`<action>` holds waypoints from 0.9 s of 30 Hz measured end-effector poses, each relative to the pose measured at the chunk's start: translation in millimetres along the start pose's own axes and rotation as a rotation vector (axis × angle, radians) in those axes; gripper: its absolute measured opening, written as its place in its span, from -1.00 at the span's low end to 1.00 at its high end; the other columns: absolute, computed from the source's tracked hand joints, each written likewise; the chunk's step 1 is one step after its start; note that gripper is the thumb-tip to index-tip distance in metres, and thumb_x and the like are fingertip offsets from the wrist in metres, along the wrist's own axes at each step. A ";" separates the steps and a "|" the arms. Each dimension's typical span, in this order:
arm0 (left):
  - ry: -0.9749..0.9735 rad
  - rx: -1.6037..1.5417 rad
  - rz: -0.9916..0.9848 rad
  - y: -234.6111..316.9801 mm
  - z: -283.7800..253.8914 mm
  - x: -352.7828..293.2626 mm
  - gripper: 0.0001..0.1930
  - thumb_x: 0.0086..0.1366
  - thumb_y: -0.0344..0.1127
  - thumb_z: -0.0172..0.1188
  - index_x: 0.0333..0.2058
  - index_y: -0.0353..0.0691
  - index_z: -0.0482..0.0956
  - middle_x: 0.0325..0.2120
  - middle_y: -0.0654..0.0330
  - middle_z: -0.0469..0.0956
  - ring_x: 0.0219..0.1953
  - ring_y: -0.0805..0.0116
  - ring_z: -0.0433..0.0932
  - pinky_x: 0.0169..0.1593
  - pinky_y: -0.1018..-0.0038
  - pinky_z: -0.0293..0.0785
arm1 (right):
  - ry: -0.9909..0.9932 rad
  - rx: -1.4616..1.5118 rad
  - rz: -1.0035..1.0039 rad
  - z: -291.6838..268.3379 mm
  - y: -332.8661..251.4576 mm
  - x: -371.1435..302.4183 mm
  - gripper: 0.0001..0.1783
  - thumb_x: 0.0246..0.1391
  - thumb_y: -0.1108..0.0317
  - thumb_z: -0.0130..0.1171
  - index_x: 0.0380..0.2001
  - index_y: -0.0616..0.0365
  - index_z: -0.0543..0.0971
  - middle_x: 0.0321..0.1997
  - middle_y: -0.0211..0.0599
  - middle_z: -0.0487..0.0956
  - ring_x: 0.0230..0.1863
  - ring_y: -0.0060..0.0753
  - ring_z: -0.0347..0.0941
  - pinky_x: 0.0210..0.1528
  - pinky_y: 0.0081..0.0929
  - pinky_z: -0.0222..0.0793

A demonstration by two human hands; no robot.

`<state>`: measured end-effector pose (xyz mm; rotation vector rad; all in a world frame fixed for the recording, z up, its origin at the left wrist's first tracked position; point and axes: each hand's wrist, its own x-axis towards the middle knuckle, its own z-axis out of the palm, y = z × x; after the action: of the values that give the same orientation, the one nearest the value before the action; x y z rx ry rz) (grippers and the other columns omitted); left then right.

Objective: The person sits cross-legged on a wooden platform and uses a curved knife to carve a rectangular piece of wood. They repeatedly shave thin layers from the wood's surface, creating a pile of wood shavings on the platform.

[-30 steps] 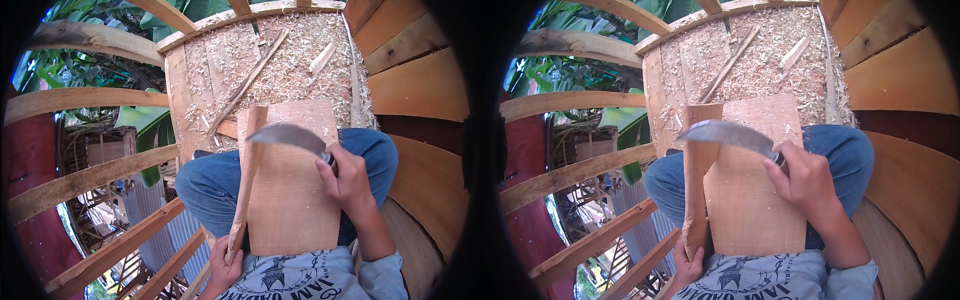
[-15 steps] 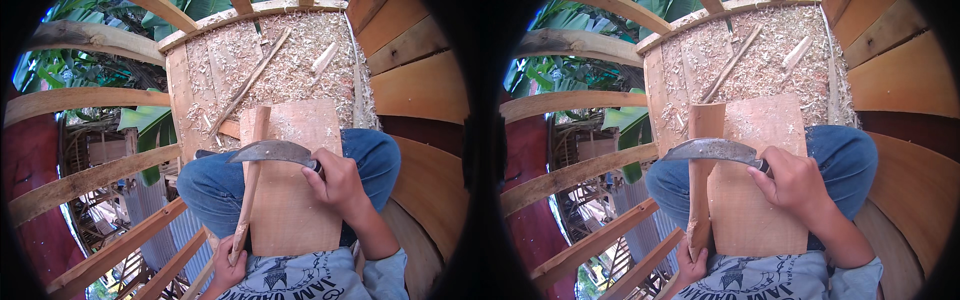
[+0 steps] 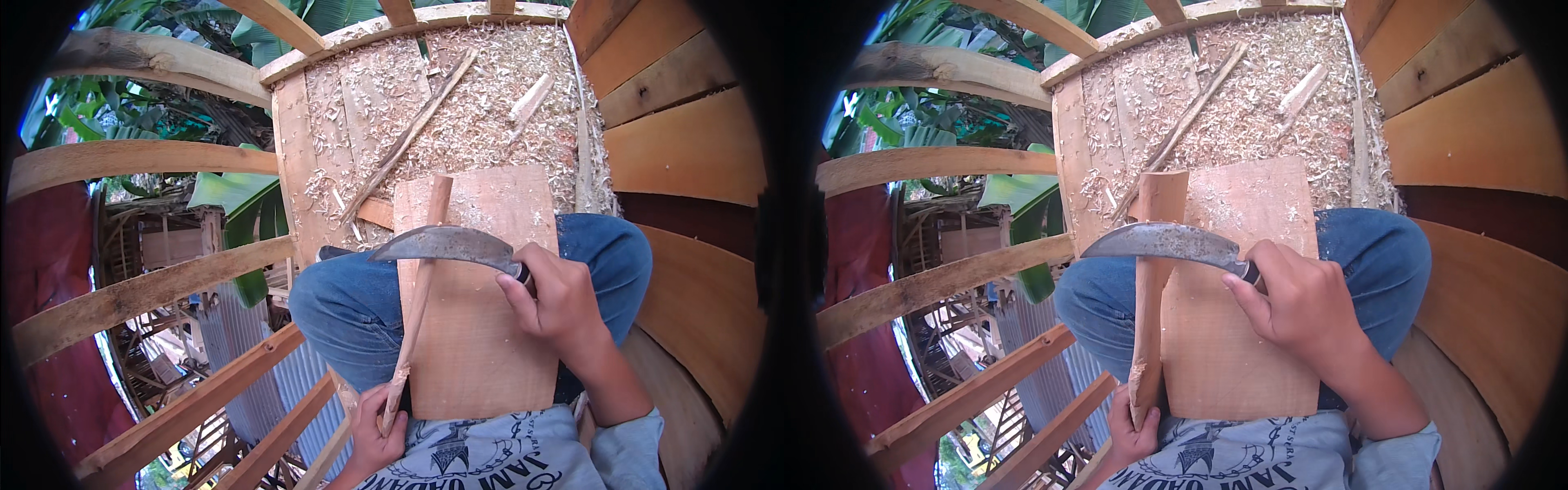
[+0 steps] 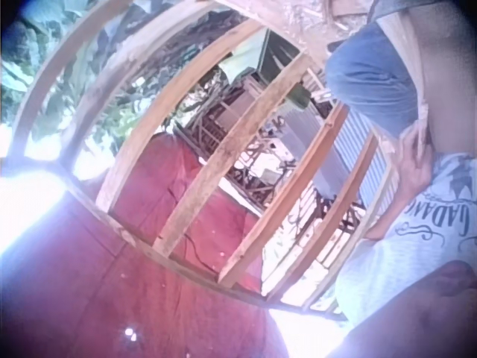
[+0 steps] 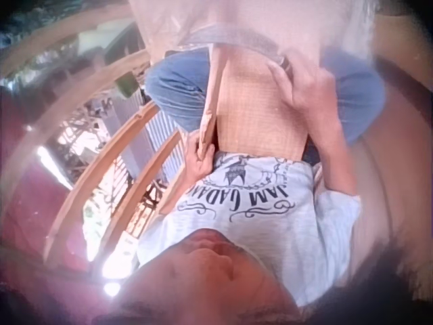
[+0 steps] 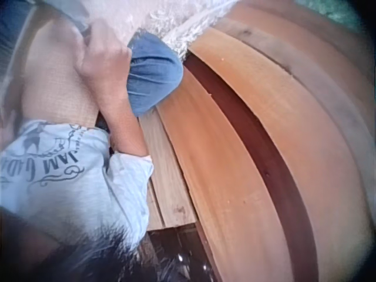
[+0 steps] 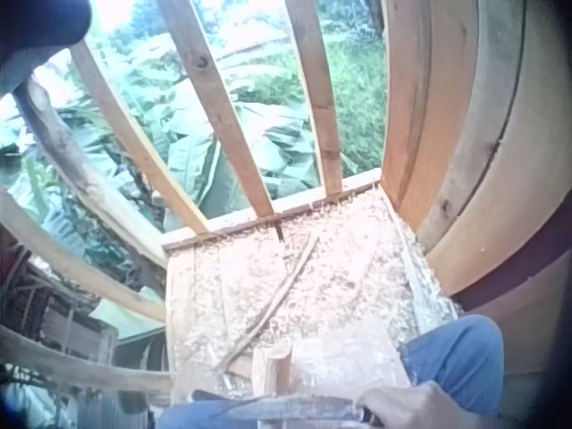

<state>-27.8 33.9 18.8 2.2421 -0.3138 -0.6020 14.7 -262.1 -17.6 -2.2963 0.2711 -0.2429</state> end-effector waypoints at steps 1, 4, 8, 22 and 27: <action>0.003 -0.011 0.000 0.6 -0.4 -0.4 -0.54 0.05 -0.59 0.17 -0.01 -0.39 0.37 -0.12 -0.12 0.44 -0.10 0.07 0.49 -0.03 0.32 0.43 | -0.042 0.033 0.004 -1.3 -4.2 -1.9 -0.68 0.02 0.15 0.23 -0.54 0.12 0.39 -0.68 -0.29 0.39 -0.69 -0.28 0.43 -0.68 -0.39 0.33; -0.013 -0.032 0.014 -1.1 1.6 1.2 -0.54 0.06 -0.58 0.17 0.00 -0.39 0.36 -0.11 -0.12 0.43 -0.09 0.08 0.49 -0.02 0.33 0.44 | -0.365 -0.079 -0.290 -4.8 -17.8 -19.1 -0.69 0.01 0.19 0.25 -0.54 0.14 0.38 -0.66 -0.24 0.42 -0.68 -0.23 0.43 -0.67 -0.36 0.33; -0.027 -0.018 0.003 -2.7 -0.7 1.5 -0.53 0.07 -0.58 0.16 0.01 -0.39 0.35 -0.10 -0.11 0.41 -0.06 0.09 0.49 0.01 0.35 0.44 | -0.045 -0.021 -0.020 -3.5 0.4 5.6 -0.67 0.01 0.17 0.25 -0.53 0.14 0.37 -0.69 -0.27 0.37 -0.67 -0.20 0.43 -0.65 -0.35 0.33; -0.021 -0.072 0.026 -9.2 1.8 1.7 -0.50 0.03 -0.57 0.18 0.01 -0.38 0.34 -0.12 -0.16 0.42 -0.06 -0.03 0.48 0.04 0.27 0.41 | -0.321 -0.144 -0.191 -16.6 -18.0 1.1 -0.66 0.01 0.14 0.25 -0.55 0.13 0.40 -0.61 -0.23 0.44 -0.65 -0.21 0.45 -0.66 -0.36 0.32; -0.010 -0.083 0.014 -9.2 3.5 0.7 -0.51 0.04 -0.54 0.20 0.00 -0.39 0.34 -0.13 -0.16 0.43 -0.07 -0.05 0.48 0.01 0.24 0.42 | -0.166 -0.132 -0.057 -22.7 5.0 26.7 -0.70 0.03 0.20 0.23 -0.54 0.15 0.40 -0.64 -0.20 0.42 -0.65 -0.18 0.43 -0.64 -0.36 0.30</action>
<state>-28.7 37.5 9.6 2.1563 -0.3035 -0.6085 33.8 -288.4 -3.9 -2.4410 0.1399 -0.0634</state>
